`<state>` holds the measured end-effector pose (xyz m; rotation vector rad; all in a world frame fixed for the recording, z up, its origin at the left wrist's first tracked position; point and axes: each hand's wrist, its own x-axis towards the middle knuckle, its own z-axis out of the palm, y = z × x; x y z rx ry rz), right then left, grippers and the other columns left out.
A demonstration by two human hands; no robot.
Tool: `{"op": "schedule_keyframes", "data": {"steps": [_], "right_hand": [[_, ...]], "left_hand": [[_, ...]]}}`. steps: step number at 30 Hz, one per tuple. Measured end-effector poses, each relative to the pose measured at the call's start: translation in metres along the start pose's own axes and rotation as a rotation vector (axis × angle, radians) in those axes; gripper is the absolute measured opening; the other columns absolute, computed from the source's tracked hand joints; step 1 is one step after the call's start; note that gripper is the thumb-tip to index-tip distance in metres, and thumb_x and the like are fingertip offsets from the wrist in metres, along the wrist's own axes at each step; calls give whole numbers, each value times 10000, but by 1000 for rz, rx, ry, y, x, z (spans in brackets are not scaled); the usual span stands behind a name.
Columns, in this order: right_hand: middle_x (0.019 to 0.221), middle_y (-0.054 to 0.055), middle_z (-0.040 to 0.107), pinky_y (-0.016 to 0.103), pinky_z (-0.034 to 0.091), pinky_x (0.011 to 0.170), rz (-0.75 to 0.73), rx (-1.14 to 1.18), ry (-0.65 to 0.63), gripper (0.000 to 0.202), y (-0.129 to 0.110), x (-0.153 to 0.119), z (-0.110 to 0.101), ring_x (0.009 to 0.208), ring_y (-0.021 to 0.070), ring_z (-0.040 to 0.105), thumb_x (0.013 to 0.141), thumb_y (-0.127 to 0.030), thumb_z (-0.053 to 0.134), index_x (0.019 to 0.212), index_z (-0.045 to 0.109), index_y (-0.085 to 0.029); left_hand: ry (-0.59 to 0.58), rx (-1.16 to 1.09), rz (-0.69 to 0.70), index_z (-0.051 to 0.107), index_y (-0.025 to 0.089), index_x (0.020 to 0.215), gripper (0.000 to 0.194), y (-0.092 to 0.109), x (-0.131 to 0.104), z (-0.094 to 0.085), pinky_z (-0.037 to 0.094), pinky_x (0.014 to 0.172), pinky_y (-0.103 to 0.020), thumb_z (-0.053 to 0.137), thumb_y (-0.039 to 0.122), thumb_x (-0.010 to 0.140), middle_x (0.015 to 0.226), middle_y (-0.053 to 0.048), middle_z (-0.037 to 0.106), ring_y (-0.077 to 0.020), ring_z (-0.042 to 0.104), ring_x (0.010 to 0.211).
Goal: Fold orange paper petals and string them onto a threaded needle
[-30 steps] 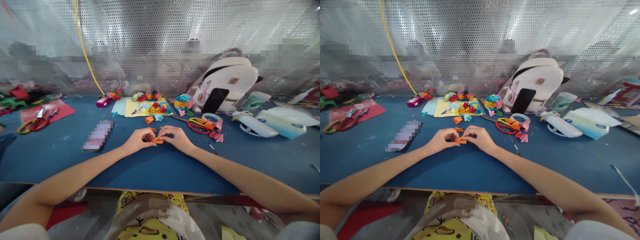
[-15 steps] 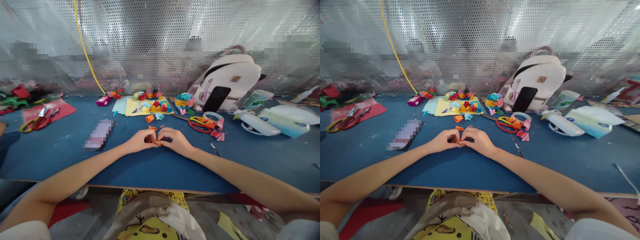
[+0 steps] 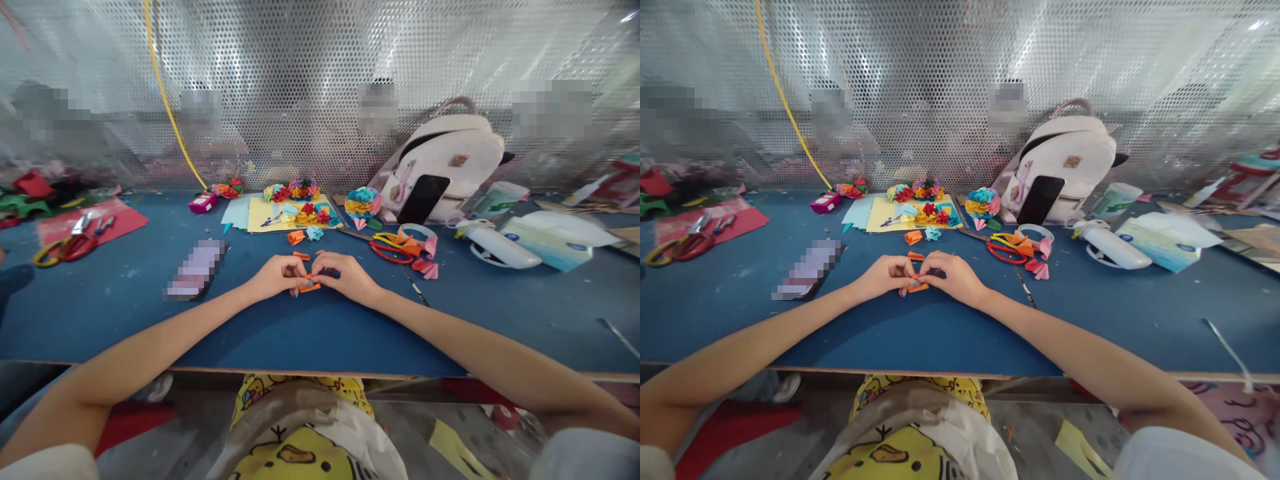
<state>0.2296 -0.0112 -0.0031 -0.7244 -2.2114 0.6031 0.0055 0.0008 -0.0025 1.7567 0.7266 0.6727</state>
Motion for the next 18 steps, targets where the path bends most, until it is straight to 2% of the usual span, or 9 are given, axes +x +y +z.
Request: {"op": "schedule_keyframes", "data": {"steps": [3, 5, 8, 11, 14, 18], "right_hand": [[842, 39, 694, 317, 497, 758, 16, 4, 5, 190, -1, 1, 0, 844, 202, 633, 966, -331, 627, 817, 646, -215], [847, 37, 695, 300, 491, 725, 34, 8, 8, 192, -1, 1, 1, 820, 192, 631, 962, -332, 631, 812, 646, -213], [879, 38, 690, 274, 487, 669, 68, 20, 17, 193, -1, 1, 2, 762, 169, 624, 957, -346, 635, 823, 651, -208], [882, 38, 686, 264, 488, 649, 83, 29, 7, 199, 1, 0, 3, 731, 159, 620, 951, -359, 641, 827, 656, -205], [861, 30, 678, 270, 489, 668, 78, 30, -15, 189, 2, 0, 4, 719, 158, 616, 946, -350, 647, 829, 658, -203], [862, 28, 679, 287, 485, 729, 70, 21, -20, 166, 2, 0, 3, 772, 172, 628, 945, -316, 646, 821, 654, -206]], "left_hand": [[22, 30, 24, 568, 143, 779, 447, 2, 0, 1, 518, 518, -223, 707, 564, 835, 596, -1, 619, -112, 611, 498], [38, 69, 45, 552, 150, 786, 397, 4, -1, 2, 510, 508, -222, 662, 521, 872, 626, 1, 605, -112, 601, 512], [65, 158, 89, 553, 156, 859, 254, 9, -4, 6, 482, 512, -209, 606, 400, 904, 719, -2, 600, -107, 584, 567], [80, 281, 152, 556, 177, 922, 88, 15, -8, 9, 442, 573, -203, 591, 239, 871, 774, 18, 581, -95, 538, 616], [71, 409, 213, 579, 190, 882, 116, 18, -11, 10, 411, 662, -224, 574, 108, 800, 794, 32, 562, -96, 496, 662], [81, 491, 258, 595, 193, 887, 192, 19, -12, 10, 401, 700, -243, 514, 51, 786, 809, 26, 569, -105, 499, 680]]}}
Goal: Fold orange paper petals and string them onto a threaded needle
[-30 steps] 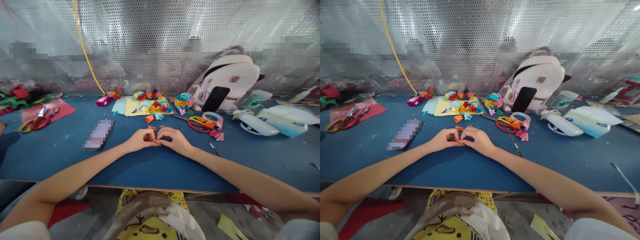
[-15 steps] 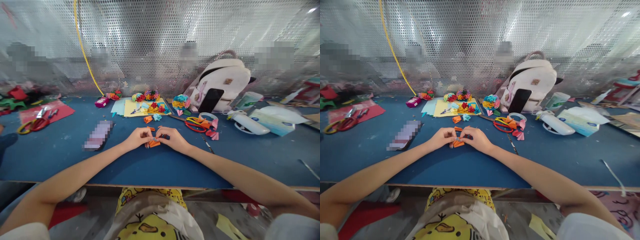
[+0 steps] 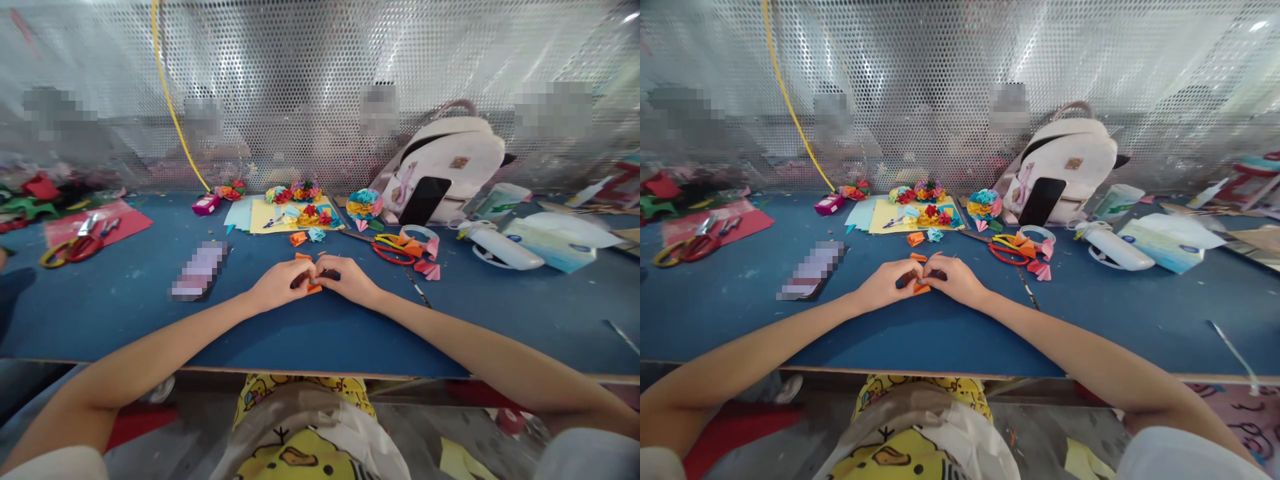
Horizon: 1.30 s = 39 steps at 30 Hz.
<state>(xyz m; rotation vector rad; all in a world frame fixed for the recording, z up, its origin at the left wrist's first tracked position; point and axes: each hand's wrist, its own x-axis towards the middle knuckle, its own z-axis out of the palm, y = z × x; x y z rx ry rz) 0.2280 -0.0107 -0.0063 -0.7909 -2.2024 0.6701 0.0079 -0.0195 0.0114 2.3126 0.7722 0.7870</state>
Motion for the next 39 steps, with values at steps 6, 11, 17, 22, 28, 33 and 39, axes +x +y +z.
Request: {"op": "schedule_keyframes", "data": {"steps": [6, 11, 17, 22, 28, 33, 39], "right_hand": [[883, 31, 690, 286, 483, 710, 5, 6, 7, 142, -3, 0, -1, 755, 170, 633, 938, -289, 645, 822, 654, -208], [876, 39, 688, 278, 492, 679, 15, 24, 12, 149, -4, 1, -1, 779, 176, 634, 933, -311, 655, 825, 662, -210], [865, 35, 674, 266, 487, 647, 33, 40, 40, 155, -1, 1, -2, 760, 167, 628, 929, -296, 637, 803, 646, -206], [874, 33, 667, 268, 500, 657, 46, 54, 37, 166, -3, 1, -2, 728, 155, 623, 931, -318, 650, 812, 653, -203], [870, 41, 666, 274, 492, 665, 40, 52, 20, 185, -7, 1, -3, 761, 169, 616, 939, -338, 642, 809, 651, -206], [865, 28, 649, 261, 479, 642, 52, 71, 38, 179, -3, 2, -2, 710, 147, 599, 931, -310, 645, 791, 632, -200], [841, 17, 637, 249, 476, 616, 69, 99, 48, 211, -1, 2, -1, 682, 136, 591, 930, -354, 657, 793, 628, -196]], "left_hand": [[5, -20, 18, 573, 190, 875, 57, 0, 1, -1, 453, 690, -236, 593, 145, 846, 836, 12, 587, -111, 550, 688], [7, -194, -99, 488, 187, 773, 331, -6, 3, 1, 429, 604, -226, 761, 370, 813, 727, 41, 535, -104, 517, 614], [58, -261, -136, 545, 169, 837, 250, -15, 4, 1, 431, 604, -230, 689, 372, 865, 780, 16, 564, -97, 506, 615], [5, -294, -131, 561, 170, 888, 282, -12, 4, 2, 474, 628, -240, 747, 371, 825, 823, 0, 608, -113, 572, 658], [13, -277, -140, 569, 166, 884, 223, -11, 5, 1, 479, 652, -244, 712, 334, 847, 807, 0, 610, -120, 582, 683], [16, -282, -116, 625, 154, 981, 167, -14, 6, 0, 445, 638, -235, 641, 297, 895, 768, 8, 574, -118, 551, 668], [26, -310, -95, 655, 145, 975, 138, -18, 7, 1, 466, 687, -254, 585, 243, 909, 846, -38, 642, -140, 590, 737]]}}
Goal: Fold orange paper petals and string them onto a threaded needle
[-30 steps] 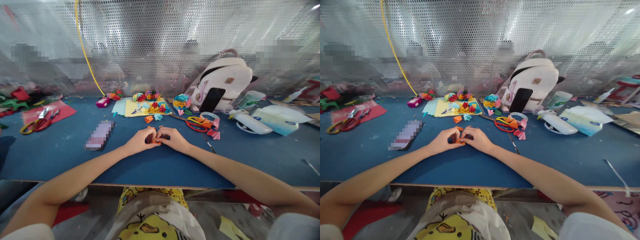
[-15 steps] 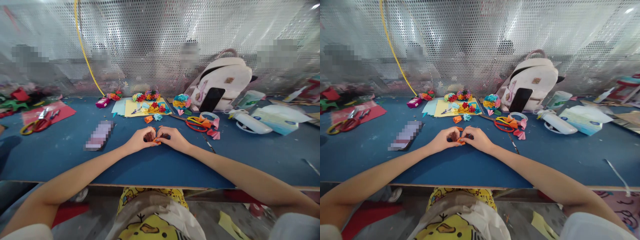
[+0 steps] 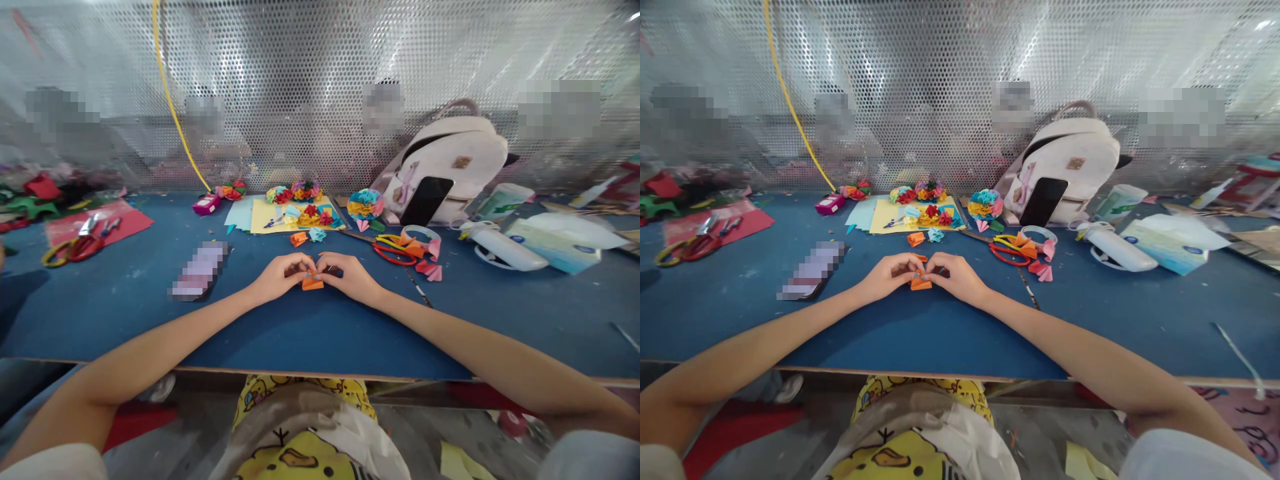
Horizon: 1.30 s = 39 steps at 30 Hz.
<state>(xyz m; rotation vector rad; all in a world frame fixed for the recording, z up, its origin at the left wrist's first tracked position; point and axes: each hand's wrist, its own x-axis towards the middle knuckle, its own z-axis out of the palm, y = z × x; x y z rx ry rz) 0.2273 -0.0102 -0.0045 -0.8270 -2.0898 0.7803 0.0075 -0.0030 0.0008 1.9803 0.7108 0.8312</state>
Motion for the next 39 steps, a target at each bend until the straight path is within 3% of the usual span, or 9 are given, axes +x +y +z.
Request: {"op": "schedule_keyframes", "data": {"steps": [6, 9, 15, 27, 36, 39], "right_hand": [[836, 20, 642, 251, 484, 615, -2, -4, 12, 215, 1, 0, 0, 685, 140, 598, 934, -365, 648, 796, 620, -201], [837, 23, 651, 256, 480, 629, -14, -26, -4, 200, 0, -1, 0, 702, 147, 604, 933, -341, 643, 788, 628, -205], [850, 33, 661, 271, 468, 670, -38, -82, -43, 172, -5, -2, 0, 736, 162, 597, 931, -313, 643, 793, 644, -209], [842, 22, 660, 264, 498, 651, -35, -42, -15, 149, -10, -2, 0, 719, 153, 612, 939, -282, 604, 807, 609, -213], [849, 20, 658, 262, 493, 648, -15, -55, -4, 145, -3, -3, 1, 689, 143, 607, 925, -288, 610, 803, 583, -213], [848, 20, 661, 267, 500, 658, -5, -61, -8, 138, -2, -3, 1, 688, 145, 609, 921, -285, 612, 805, 588, -213]], "left_hand": [[32, 5, -8, 649, 155, 1021, 158, 2, -1, 0, 478, 680, -249, 576, 253, 922, 826, -23, 635, -132, 590, 713], [41, 10, -22, 665, 150, 963, 144, 5, -2, 0, 494, 694, -246, 628, 274, 901, 876, -43, 670, -143, 624, 771], [72, -15, -51, 696, 140, 845, 252, -2, -1, 0, 499, 639, -244, 750, 385, 830, 783, -38, 682, -139, 630, 687], [102, -104, 22, 784, 175, 841, 303, 0, 0, -3, 461, 684, -263, 760, 476, 833, 776, -27, 619, -140, 570, 721], [83, -94, 32, 745, 170, 961, 149, -1, 0, -1, 477, 790, -283, 654, 269, 897, 892, -45, 667, -163, 605, 833], [84, -99, 24, 700, 157, 920, 114, -2, 1, -1, 493, 757, -271, 620, 233, 892, 904, -49, 678, -154, 614, 807]]}}
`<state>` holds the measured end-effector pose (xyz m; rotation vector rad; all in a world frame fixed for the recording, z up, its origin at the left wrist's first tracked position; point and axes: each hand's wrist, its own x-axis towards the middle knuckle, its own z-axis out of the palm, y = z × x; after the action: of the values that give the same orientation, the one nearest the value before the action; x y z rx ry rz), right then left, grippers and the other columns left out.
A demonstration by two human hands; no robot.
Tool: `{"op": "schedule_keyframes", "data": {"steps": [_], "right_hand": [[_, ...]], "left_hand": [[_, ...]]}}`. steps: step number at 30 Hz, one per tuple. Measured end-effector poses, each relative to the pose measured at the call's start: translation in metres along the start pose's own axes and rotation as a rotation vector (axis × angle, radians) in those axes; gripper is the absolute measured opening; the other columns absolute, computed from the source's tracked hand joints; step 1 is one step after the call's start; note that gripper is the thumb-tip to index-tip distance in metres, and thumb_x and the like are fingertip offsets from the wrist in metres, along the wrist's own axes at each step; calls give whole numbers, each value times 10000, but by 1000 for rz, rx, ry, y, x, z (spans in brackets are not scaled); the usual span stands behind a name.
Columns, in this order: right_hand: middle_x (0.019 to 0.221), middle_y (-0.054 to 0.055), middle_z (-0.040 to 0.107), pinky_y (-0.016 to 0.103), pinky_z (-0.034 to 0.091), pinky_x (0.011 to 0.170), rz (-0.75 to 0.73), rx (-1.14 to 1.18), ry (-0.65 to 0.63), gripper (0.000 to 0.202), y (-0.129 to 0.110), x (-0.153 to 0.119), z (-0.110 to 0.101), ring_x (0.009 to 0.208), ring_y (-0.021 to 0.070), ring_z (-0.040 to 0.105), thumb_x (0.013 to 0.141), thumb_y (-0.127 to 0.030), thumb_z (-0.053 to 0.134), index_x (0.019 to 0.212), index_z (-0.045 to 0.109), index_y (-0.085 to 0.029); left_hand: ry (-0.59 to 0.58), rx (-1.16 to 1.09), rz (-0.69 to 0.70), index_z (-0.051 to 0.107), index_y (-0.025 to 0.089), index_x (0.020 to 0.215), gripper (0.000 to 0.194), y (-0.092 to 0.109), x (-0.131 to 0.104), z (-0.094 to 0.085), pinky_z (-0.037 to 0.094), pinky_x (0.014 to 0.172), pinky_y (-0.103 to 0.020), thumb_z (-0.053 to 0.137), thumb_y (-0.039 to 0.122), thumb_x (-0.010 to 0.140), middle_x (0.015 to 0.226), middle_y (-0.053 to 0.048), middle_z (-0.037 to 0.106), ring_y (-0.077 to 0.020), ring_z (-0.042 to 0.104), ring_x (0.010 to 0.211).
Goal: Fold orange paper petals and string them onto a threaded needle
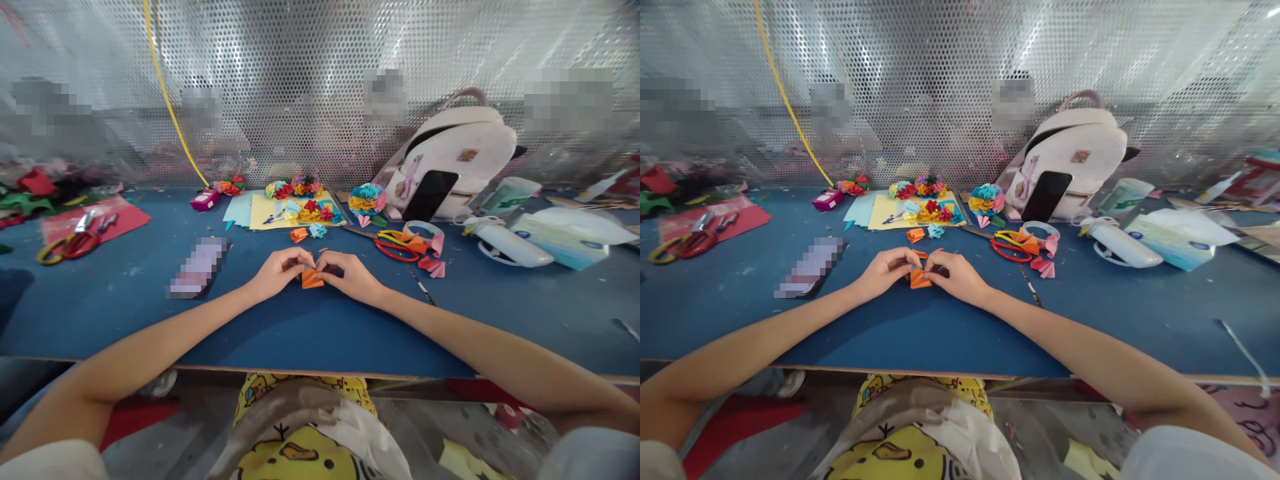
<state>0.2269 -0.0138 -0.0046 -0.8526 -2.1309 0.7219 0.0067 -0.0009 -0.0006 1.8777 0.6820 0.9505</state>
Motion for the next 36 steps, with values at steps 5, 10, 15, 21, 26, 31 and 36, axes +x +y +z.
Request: {"op": "schedule_keyframes", "data": {"steps": [5, 10, 15, 21, 26, 31, 36], "right_hand": [[860, 27, 662, 279, 504, 668, 18, -7, 3, 149, 0, 0, -1, 706, 155, 620, 923, -302, 621, 807, 599, -212], [854, 27, 663, 276, 509, 648, 20, -2, 12, 154, -1, 0, -1, 682, 149, 617, 926, -287, 600, 795, 586, -208], [851, 28, 674, 268, 503, 656, 5, -12, -8, 121, -2, 0, -1, 700, 151, 628, 917, -267, 616, 815, 614, -202], [850, 26, 664, 258, 483, 631, -3, -17, -10, 144, -3, -1, 0, 655, 135, 593, 928, -283, 614, 808, 618, -204], [817, 20, 651, 252, 497, 623, -7, 10, 14, 183, -1, 0, 0, 673, 140, 603, 946, -332, 609, 813, 611, -207], [819, 16, 652, 243, 488, 595, -1, 14, 24, 200, 0, 0, 0, 648, 129, 594, 951, -346, 605, 811, 608, -204], [830, 21, 684, 251, 488, 606, 9, -3, 36, 177, 1, 0, 0, 661, 138, 617, 936, -331, 626, 816, 644, -203]], "left_hand": [[-16, 5, -26, 678, 152, 831, 137, -2, 2, -3, 512, 765, -274, 578, 218, 896, 887, -45, 678, -144, 618, 777], [-72, -2, -48, 654, 148, 917, 159, 1, 0, -1, 515, 755, -276, 665, 300, 873, 915, -46, 656, -145, 618, 793], [-81, 34, -72, 582, 153, 828, 320, 4, -3, 4, 493, 717, -262, 832, 331, 738, 863, -6, 602, -122, 586, 725], [-18, 4, -116, 576, 150, 794, 287, -2, 0, 2, 493, 671, -259, 770, 362, 777, 780, -3, 612, -116, 580, 663], [59, -24, -121, 595, 160, 938, 311, -3, 1, 0, 501, 678, -247, 767, 365, 778, 751, 5, 640, -124, 623, 678], [105, 10, -143, 642, 149, 968, 270, -1, 0, -1, 454, 625, -220, 756, 325, 798, 786, -23, 698, -128, 640, 694], [74, 33, -153, 689, 137, 756, 266, -4, 0, -2, 449, 598, -235, 795, 382, 760, 693, -21, 682, -122, 598, 616]]}}
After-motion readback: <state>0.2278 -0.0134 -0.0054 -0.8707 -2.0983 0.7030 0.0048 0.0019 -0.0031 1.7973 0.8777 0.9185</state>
